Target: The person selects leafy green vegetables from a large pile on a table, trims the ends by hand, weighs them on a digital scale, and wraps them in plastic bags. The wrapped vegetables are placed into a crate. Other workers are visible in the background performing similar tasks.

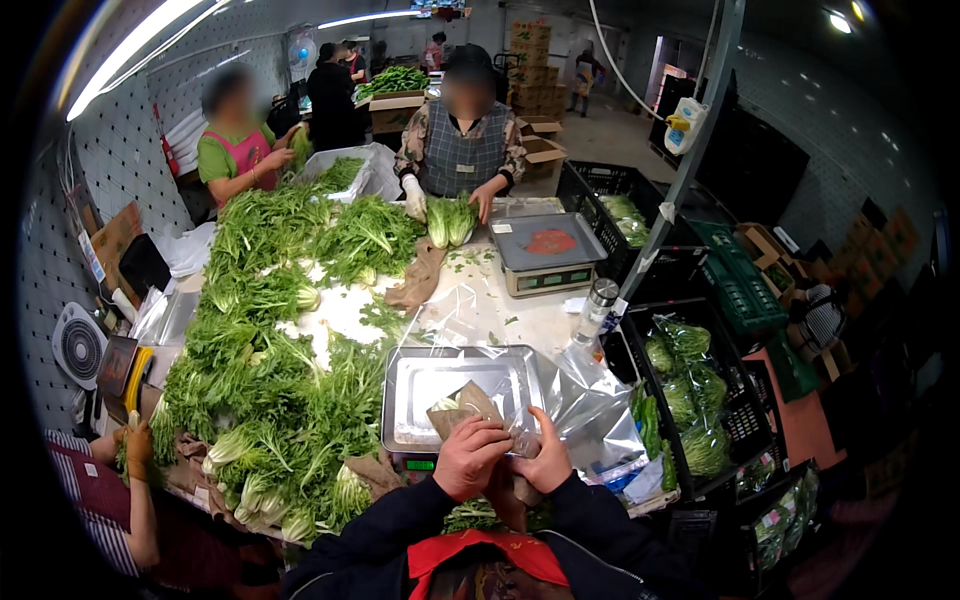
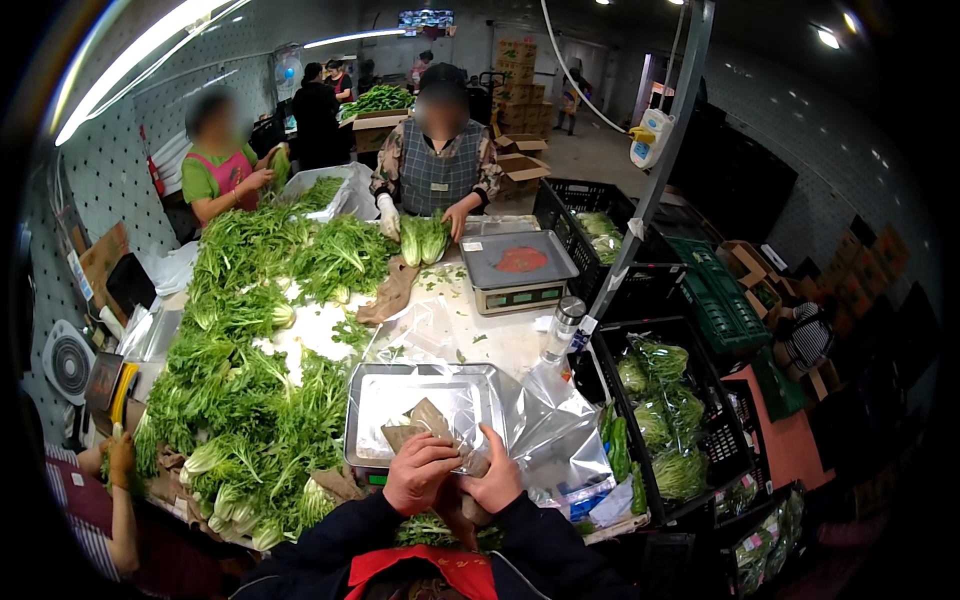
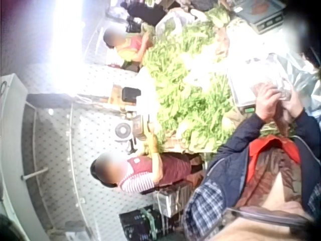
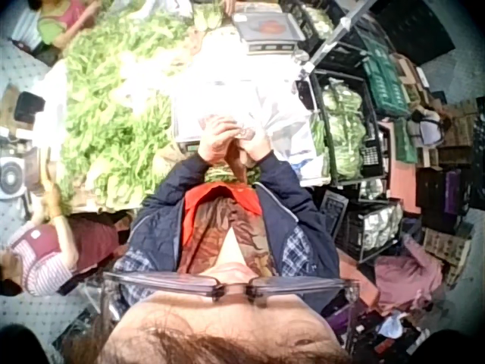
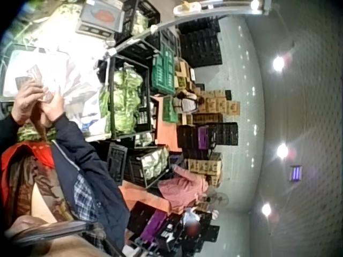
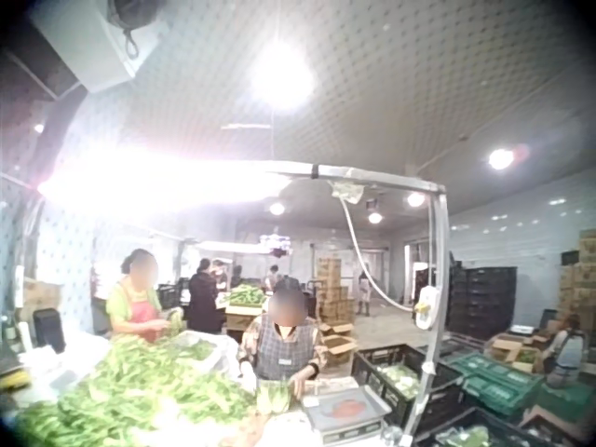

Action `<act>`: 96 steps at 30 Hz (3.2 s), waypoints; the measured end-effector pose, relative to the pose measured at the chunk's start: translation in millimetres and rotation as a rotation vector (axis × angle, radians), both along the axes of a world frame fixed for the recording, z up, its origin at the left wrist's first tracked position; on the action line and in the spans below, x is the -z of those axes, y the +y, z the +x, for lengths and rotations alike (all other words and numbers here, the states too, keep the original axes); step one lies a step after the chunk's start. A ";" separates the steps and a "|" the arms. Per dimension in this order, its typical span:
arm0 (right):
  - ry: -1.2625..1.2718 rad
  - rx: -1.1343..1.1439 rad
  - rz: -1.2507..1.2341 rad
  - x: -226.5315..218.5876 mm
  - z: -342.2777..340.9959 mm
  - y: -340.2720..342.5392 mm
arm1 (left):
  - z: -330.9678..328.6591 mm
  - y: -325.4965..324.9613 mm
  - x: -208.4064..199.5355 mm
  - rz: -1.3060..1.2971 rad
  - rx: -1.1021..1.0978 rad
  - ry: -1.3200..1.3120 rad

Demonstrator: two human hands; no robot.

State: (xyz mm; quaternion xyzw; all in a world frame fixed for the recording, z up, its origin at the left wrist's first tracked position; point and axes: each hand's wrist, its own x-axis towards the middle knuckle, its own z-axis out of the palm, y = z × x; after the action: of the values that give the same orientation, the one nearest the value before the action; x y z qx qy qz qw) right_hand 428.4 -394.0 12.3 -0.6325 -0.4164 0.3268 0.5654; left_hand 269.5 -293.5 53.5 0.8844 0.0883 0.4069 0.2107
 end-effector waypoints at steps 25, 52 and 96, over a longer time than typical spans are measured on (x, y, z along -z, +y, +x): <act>0.527 0.098 0.065 46.6 26.8 15.2 | -50.6 -5.3 89.0 -1.137 0.244 0.074; -0.401 -0.359 -0.349 8.8 1.2 -53.8 | -135.9 -27.4 69.5 -1.359 0.346 0.221; -0.319 -0.013 -0.228 30.4 92.1 -3.9 | -56.0 -6.1 42.0 -0.489 0.111 0.716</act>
State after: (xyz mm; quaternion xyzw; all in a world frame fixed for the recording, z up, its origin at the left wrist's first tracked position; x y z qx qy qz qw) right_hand 520.5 -397.9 -18.1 -0.7337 -0.4652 0.2710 0.4146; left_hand 213.5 -299.6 11.4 0.8973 0.2017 0.0296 0.3915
